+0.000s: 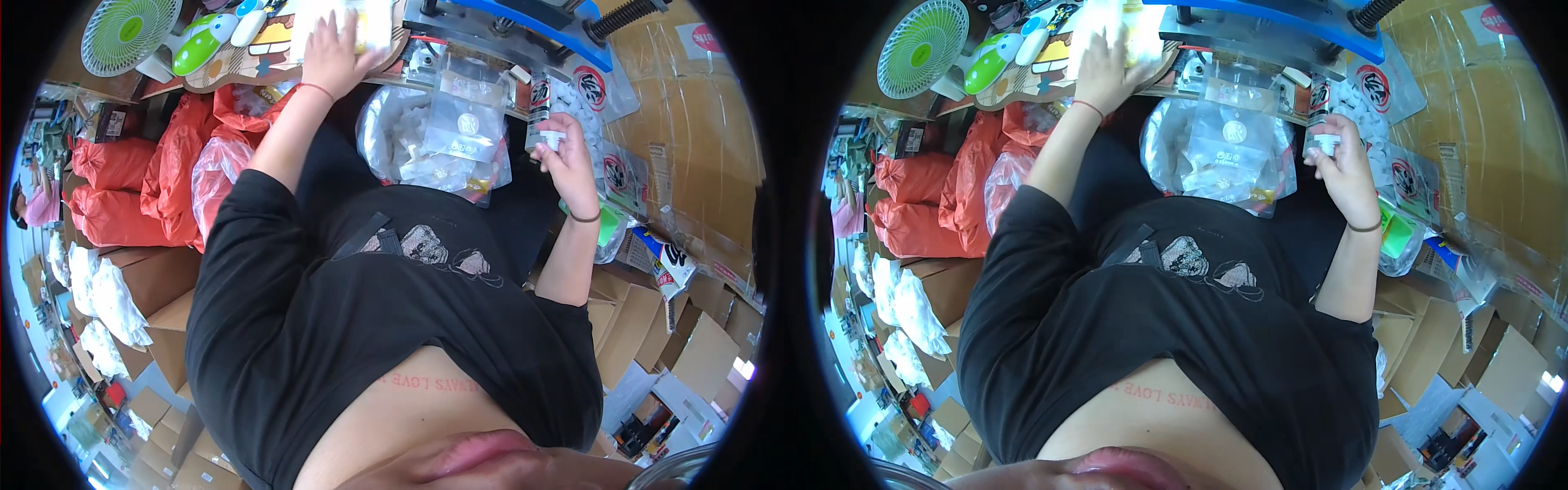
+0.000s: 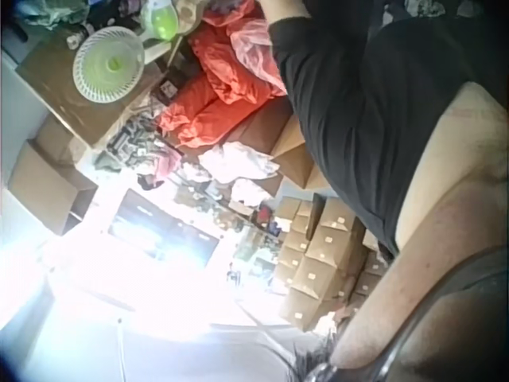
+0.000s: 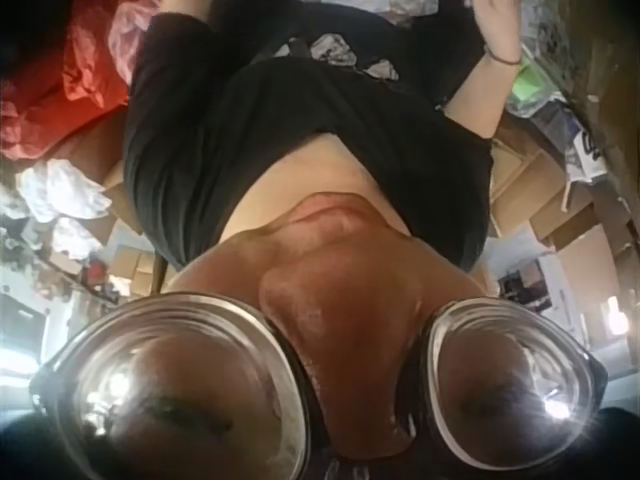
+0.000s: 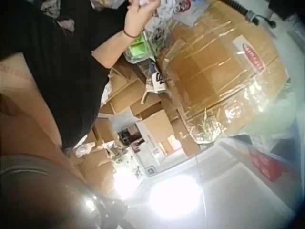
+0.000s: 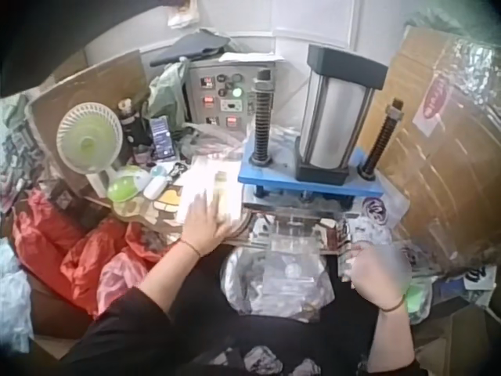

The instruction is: Packaging small items into plastic bags and sealing them with a tabletop heat sealer.

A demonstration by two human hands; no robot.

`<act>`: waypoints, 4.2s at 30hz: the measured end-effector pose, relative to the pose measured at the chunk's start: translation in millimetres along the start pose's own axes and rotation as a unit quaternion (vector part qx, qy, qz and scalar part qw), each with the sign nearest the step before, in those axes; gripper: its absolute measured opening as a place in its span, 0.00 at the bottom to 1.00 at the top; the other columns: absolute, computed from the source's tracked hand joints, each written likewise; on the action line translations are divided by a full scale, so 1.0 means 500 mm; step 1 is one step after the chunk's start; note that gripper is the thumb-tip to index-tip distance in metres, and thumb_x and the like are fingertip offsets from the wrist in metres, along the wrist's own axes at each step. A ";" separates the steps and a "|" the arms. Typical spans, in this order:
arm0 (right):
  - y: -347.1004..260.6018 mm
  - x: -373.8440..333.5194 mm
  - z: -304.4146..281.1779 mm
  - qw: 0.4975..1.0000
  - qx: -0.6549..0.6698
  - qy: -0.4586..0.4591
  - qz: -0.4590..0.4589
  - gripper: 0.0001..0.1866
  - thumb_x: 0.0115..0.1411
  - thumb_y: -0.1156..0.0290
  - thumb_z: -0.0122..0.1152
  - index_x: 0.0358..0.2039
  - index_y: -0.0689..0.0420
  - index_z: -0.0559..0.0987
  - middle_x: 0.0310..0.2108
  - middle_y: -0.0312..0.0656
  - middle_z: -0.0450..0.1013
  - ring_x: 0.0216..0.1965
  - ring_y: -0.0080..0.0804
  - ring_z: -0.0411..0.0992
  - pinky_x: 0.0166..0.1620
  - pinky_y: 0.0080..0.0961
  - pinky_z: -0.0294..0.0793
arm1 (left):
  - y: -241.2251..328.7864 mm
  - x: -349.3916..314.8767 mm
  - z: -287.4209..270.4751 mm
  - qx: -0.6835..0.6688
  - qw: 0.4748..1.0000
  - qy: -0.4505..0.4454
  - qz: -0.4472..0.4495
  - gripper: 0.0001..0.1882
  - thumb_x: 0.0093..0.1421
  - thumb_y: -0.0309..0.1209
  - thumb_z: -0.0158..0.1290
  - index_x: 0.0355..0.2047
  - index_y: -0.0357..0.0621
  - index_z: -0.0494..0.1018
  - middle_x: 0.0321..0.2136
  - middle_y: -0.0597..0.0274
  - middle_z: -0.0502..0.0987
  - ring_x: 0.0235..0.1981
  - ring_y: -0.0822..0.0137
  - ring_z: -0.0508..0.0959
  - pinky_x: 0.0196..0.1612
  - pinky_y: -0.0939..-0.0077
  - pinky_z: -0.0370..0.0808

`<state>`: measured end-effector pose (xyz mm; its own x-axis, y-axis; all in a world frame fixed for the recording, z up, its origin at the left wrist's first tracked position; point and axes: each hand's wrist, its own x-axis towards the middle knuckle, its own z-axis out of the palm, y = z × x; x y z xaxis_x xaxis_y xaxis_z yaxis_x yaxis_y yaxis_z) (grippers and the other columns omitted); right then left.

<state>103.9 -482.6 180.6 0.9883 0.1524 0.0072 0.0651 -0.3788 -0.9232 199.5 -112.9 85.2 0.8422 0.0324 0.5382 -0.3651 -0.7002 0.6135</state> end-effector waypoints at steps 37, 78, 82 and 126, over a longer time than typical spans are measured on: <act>-0.015 0.060 0.074 0.987 0.122 0.069 -0.077 0.10 0.56 0.70 0.69 0.35 0.61 0.81 0.33 0.39 0.77 0.30 0.27 0.73 0.37 0.21 0.72 | 0.231 -0.118 0.044 -0.355 0.809 -0.418 -0.211 0.11 0.62 0.34 0.60 0.33 0.37 0.81 0.26 0.67 0.81 0.27 0.81 0.76 0.35 0.83 0.74; 0.114 0.065 -0.029 0.946 -0.130 0.265 -0.132 0.07 0.64 0.72 0.58 0.40 0.60 0.77 0.33 0.37 0.73 0.33 0.28 0.71 0.40 0.24 0.71 | -0.029 -0.058 -0.048 0.115 0.984 -0.108 0.080 0.24 0.59 0.42 0.58 0.53 0.46 0.73 0.33 0.51 0.79 0.35 0.59 0.80 0.41 0.68 0.75; 0.029 0.068 0.062 0.966 -0.113 -0.003 -0.233 0.05 0.65 0.74 0.57 0.39 0.62 0.76 0.33 0.33 0.71 0.36 0.20 0.68 0.41 0.18 0.69 | 0.068 -0.054 -0.062 -0.179 0.952 -0.216 -0.125 0.14 0.61 0.39 0.59 0.39 0.41 0.80 0.23 0.57 0.77 0.25 0.70 0.76 0.33 0.75 0.73; 0.085 -0.004 -0.100 0.957 -0.247 -0.125 -0.080 0.14 0.65 0.66 0.54 0.46 0.63 0.74 0.38 0.48 0.72 0.43 0.41 0.71 0.50 0.32 0.69 | 0.136 0.012 0.074 -0.434 0.808 -0.222 -0.331 0.21 0.59 0.32 0.60 0.48 0.30 0.69 0.43 0.49 0.78 0.40 0.60 0.81 0.47 0.68 0.77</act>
<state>111.6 -544.6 160.7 0.9003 0.4349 -0.0152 0.3320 -0.7090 -0.6222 194.3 -186.8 108.9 0.9561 -0.1980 -0.2161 0.2451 0.1356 0.9600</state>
